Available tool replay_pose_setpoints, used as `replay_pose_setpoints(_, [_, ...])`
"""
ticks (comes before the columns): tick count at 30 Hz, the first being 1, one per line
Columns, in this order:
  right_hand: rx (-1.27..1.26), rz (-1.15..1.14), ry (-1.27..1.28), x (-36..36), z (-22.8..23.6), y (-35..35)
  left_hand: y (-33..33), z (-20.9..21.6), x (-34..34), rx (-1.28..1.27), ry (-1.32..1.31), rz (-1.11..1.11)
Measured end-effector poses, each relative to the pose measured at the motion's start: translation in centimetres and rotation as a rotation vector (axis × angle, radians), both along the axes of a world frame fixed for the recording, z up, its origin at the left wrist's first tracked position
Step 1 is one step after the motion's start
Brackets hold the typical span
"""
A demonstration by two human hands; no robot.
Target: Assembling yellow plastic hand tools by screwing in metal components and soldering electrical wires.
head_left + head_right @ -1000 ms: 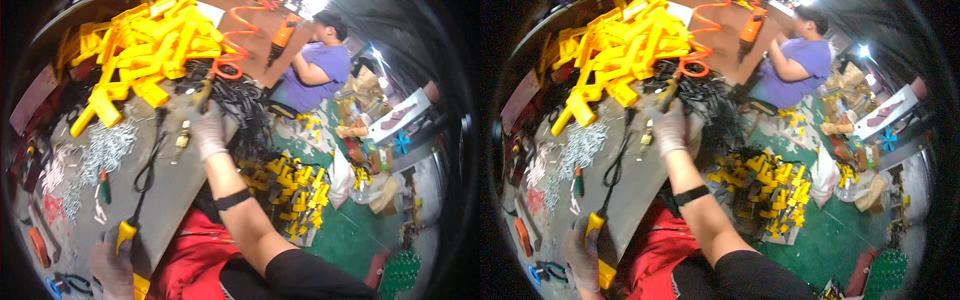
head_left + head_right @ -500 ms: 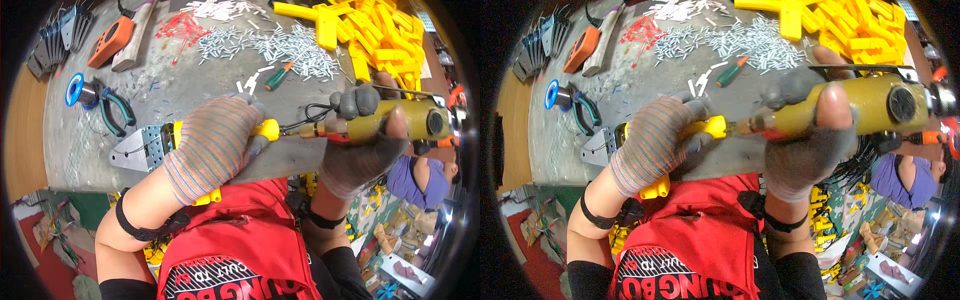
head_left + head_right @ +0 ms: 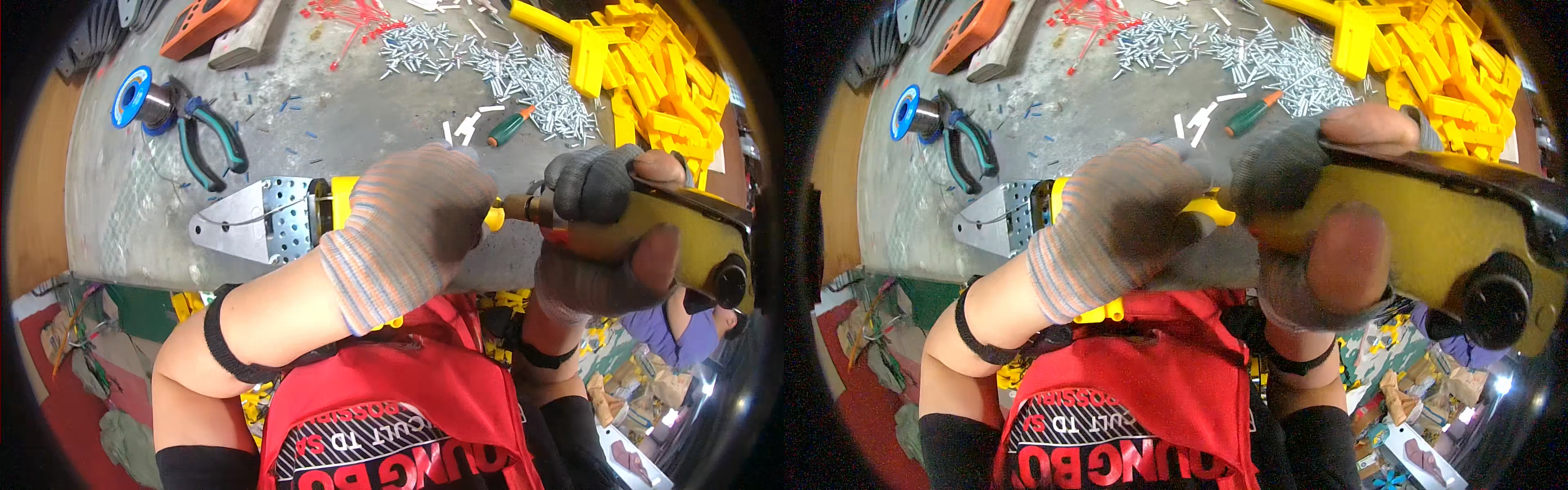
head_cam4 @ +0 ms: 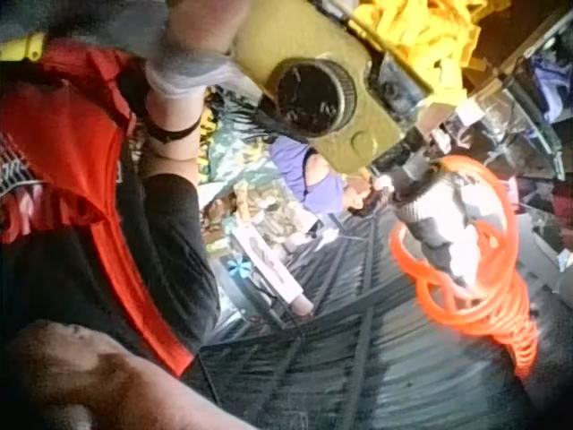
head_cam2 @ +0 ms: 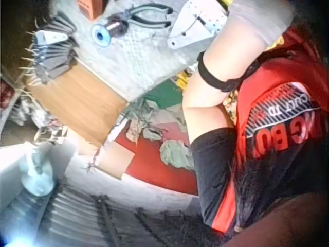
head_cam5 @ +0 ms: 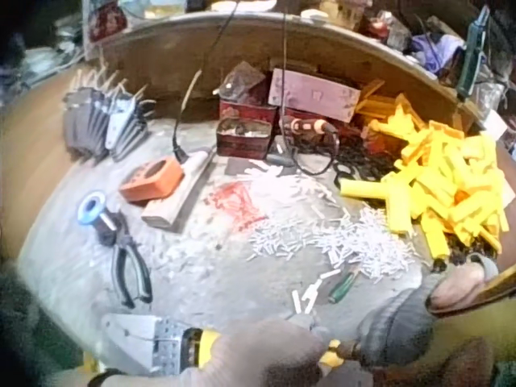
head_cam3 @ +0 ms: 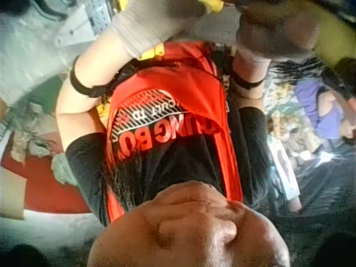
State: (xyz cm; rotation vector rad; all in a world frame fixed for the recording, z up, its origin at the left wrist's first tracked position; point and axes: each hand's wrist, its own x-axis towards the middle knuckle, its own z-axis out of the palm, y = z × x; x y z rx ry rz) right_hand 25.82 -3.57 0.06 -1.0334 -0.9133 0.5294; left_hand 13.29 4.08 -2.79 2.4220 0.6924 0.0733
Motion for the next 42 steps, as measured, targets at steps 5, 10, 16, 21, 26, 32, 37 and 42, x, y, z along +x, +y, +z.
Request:
replay_pose_setpoints(5, [0.023, -0.010, 0.011, 0.6, -0.2, 0.0, -0.3, 0.7, -0.1, 0.017, 0.080, -0.041])
replay_pose_setpoints(10, [-0.083, -0.003, 0.030, 0.0, 0.9, 0.9, -0.2, 0.2, 0.4, 0.001, 0.010, 0.041])
replay_pose_setpoints(16, [-0.110, -0.076, 0.028, 0.2, 0.6, 0.6, -0.2, 0.8, -0.4, 0.025, -0.051, 0.027])
replay_pose_setpoints(21, [-0.179, -0.094, -0.326, 0.7, -0.1, 0.3, -0.2, -0.1, -0.8, 0.028, -0.098, 0.022])
replay_pose_setpoints(26, [-0.070, -0.080, -0.066, -0.4, -1.0, 1.2, -0.3, 1.3, -0.2, -0.060, 0.009, 0.030])
replay_pose_setpoints(32, [0.048, -0.069, -0.056, -0.8, 0.7, 0.2, 0.0, -0.5, -0.5, 0.041, -0.096, 0.014])
replay_pose_setpoints(37, [-0.052, -0.141, -0.116, -0.7, 0.5, 0.4, -0.3, 0.0, -0.4, 0.059, -0.074, 0.010])
replay_pose_setpoints(42, [-0.118, -0.079, -0.189, 0.2, -0.3, 0.3, -0.2, -0.4, -0.7, 0.071, -0.133, 0.035])
